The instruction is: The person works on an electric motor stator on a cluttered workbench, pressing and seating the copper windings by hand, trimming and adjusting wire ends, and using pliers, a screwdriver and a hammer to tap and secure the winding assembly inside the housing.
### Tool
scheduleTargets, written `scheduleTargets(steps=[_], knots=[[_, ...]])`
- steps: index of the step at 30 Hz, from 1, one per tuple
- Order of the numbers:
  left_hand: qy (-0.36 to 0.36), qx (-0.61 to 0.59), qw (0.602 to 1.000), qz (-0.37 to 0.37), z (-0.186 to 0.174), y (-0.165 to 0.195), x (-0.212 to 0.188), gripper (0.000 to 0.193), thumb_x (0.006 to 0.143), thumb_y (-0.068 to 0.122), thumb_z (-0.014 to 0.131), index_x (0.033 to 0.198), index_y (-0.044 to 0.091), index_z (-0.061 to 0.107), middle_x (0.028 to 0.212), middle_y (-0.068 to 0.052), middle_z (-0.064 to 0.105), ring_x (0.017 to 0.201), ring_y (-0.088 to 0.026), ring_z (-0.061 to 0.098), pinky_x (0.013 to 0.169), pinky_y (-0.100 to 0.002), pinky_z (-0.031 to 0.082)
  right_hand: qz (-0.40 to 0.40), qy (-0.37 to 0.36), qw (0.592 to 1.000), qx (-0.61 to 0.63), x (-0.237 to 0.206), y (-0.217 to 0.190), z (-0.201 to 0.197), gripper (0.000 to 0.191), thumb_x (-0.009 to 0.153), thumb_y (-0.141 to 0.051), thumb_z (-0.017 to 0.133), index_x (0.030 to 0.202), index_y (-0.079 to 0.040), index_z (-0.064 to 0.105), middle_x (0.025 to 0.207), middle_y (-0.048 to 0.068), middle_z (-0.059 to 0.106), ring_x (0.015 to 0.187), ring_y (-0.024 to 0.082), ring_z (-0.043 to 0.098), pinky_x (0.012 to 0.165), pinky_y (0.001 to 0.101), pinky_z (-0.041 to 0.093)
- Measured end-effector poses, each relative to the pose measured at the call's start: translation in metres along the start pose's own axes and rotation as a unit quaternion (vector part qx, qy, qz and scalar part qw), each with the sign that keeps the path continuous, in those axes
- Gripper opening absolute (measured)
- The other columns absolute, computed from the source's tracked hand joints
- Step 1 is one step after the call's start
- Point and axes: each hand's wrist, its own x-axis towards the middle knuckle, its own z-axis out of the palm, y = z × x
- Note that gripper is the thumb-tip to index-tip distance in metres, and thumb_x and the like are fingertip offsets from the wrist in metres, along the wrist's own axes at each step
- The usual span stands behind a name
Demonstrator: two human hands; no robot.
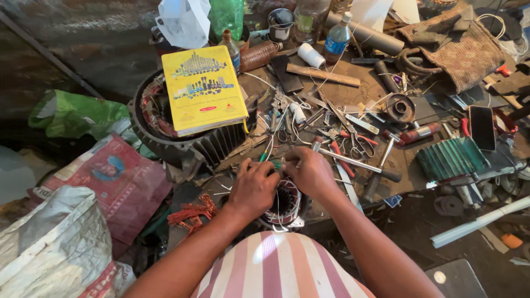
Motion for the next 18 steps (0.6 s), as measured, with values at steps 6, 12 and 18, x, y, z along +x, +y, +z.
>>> scheduleTargets(steps=[6, 12, 18], knots=[[-0.018, 0.001, 0.999, -0.026, 0.001, -0.004, 0.001, 0.03, 0.083, 0.014, 0.062, 0.11, 0.016, 0.076, 0.125, -0.013, 0.062, 0.131, -0.034, 0.051, 0.113, -0.066, 0.026, 0.049, -0.176, 0.955, -0.232, -0.027, -0.031, -0.002, 0.03, 0.081, -0.039, 0.073, 0.087, -0.01, 0.076, 0.085, 0.018, 0.073, 0.083, 0.038, 0.071, 0.074, 0.0492, 0.057], [-0.042, 0.011, 0.999, -0.026, -0.006, -0.004, 0.002, 0.028, 0.083, 0.016, 0.064, 0.107, 0.019, 0.079, 0.134, -0.014, 0.058, 0.138, -0.035, 0.044, 0.115, -0.069, 0.021, 0.024, -0.153, 0.942, -0.298, -0.03, -0.038, 0.027, 0.025, 0.076, -0.034, 0.072, 0.082, -0.01, 0.076, 0.083, 0.017, 0.074, 0.081, 0.035, 0.074, 0.076, 0.0474, 0.058], [-0.028, -0.033, 0.998, -0.043, -0.007, 0.0, 0.004, 0.025, 0.083, 0.023, 0.071, 0.106, 0.02, 0.08, 0.126, -0.009, 0.064, 0.132, -0.033, 0.05, 0.112, -0.07, 0.026, 0.104, -0.192, 0.943, -0.252, -0.042, -0.022, 0.008, 0.028, 0.085, -0.032, 0.068, 0.085, -0.006, 0.076, 0.085, 0.02, 0.072, 0.084, 0.039, 0.071, 0.075, 0.0505, 0.057]])
